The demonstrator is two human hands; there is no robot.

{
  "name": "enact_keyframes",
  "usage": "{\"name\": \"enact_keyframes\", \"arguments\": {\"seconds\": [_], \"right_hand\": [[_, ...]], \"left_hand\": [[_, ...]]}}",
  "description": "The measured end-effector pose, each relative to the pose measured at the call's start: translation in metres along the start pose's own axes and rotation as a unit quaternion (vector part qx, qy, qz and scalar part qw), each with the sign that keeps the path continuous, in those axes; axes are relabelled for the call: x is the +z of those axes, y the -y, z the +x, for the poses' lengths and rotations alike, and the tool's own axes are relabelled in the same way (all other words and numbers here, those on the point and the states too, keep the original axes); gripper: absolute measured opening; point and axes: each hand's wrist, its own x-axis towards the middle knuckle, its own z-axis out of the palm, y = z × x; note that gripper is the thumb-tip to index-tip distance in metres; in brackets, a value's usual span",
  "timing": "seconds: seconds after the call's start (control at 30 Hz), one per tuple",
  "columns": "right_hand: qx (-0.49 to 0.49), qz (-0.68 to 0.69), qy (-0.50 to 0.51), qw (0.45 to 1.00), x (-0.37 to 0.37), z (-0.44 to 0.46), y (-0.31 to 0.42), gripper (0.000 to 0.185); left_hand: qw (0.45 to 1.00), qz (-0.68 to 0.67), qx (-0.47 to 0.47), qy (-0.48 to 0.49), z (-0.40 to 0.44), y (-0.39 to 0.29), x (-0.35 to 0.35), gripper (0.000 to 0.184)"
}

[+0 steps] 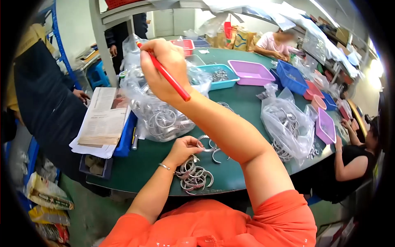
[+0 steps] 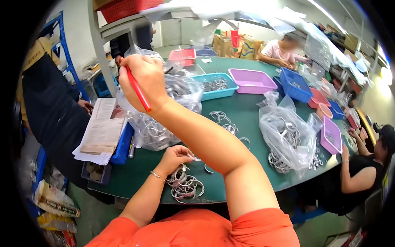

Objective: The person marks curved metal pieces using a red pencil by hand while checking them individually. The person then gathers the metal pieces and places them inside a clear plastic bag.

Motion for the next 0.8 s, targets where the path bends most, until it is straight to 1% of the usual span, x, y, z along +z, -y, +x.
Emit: {"name": "enact_keyframes", "arguments": {"seconds": [0.03, 0.07, 0.13, 0.2, 0.23, 0.3, 0.33, 0.37, 0.43, 0.47, 0.53, 0.57, 0.63, 0.67, 0.7, 0.73, 0.77, 0.8], "right_hand": [[-0.020, -0.008, -0.009, 1.000, 0.001, -0.002, -0.003, 0.005], [-0.020, -0.007, -0.009, 1.000, 0.005, -0.004, -0.004, 0.005], [0.015, -0.021, 0.015, 1.000, 0.006, -0.006, -0.005, 0.005], [-0.032, -0.058, -0.002, 0.998, 0.015, -0.010, -0.006, 0.007], [-0.042, -0.063, 0.012, 0.997, 0.016, -0.014, 0.000, 0.008], [-0.059, -0.001, 0.014, 0.998, 0.029, -0.024, 0.011, 0.007], [-0.070, 0.011, 0.036, 0.997, 0.037, -0.030, 0.018, 0.009], [-0.074, 0.009, 0.081, 0.994, 0.040, -0.035, 0.030, 0.011], [-0.132, 0.088, 0.078, 0.984, 0.044, -0.040, 0.050, 0.014], [-0.136, 0.123, 0.063, 0.981, 0.048, -0.043, 0.058, 0.016], [-0.136, 0.133, 0.095, 0.977, 0.043, -0.045, 0.067, 0.016], [-0.134, 0.134, 0.096, 0.977, 0.038, -0.045, 0.067, 0.016], [-0.126, 0.121, 0.133, 0.976, 0.020, -0.044, 0.059, 0.015], [-0.132, 0.090, 0.145, 0.976, 0.010, -0.044, 0.050, 0.014], [-0.138, 0.060, 0.157, 0.976, -0.002, -0.045, 0.039, 0.014], [-0.119, 0.031, 0.152, 0.981, -0.016, -0.048, 0.030, 0.014], [-0.105, -0.001, 0.162, 0.981, -0.031, -0.048, 0.019, 0.014], [-0.095, -0.035, 0.166, 0.981, -0.047, -0.049, 0.008, 0.013]], "left_hand": [[1.000, -0.006, -0.002, 0.001, -0.002, -0.003, 0.001, 0.016], [1.000, -0.006, -0.002, 0.000, -0.003, -0.001, -0.002, 0.016], [0.999, -0.031, 0.009, 0.008, -0.001, 0.001, -0.002, 0.016], [1.000, -0.016, 0.006, 0.016, 0.001, -0.001, -0.001, 0.016], [1.000, -0.017, 0.007, 0.004, 0.000, -0.002, 0.000, 0.017], [1.000, -0.019, 0.021, -0.014, 0.000, 0.001, 0.002, 0.020], [0.998, -0.015, 0.057, 0.000, -0.003, -0.006, 0.005, 0.031], [0.997, -0.021, 0.077, -0.019, 0.000, 0.003, 0.002, 0.036], [0.995, -0.028, 0.093, -0.029, 0.006, 0.013, 0.006, 0.041], [0.995, -0.038, 0.086, -0.029, 0.005, 0.014, 0.006, 0.041], [0.995, -0.057, 0.077, -0.037, 0.001, 0.009, 0.005, 0.043], [0.994, -0.067, 0.073, -0.042, -0.002, 0.006, 0.004, 0.043], [0.993, -0.087, 0.066, -0.050, -0.003, 0.002, 0.005, 0.045], [0.990, -0.004, 0.128, -0.062, -0.001, 0.003, 0.007, 0.039], [0.996, -0.014, 0.091, -0.007, 0.002, 0.007, -0.001, 0.035], [0.997, -0.023, 0.053, 0.047, 0.003, 0.010, -0.010, 0.031], [0.998, -0.044, 0.034, -0.001, -0.001, 0.003, -0.002, 0.023], [0.998, -0.046, 0.036, -0.002, 0.000, 0.001, -0.003, 0.023]]}}
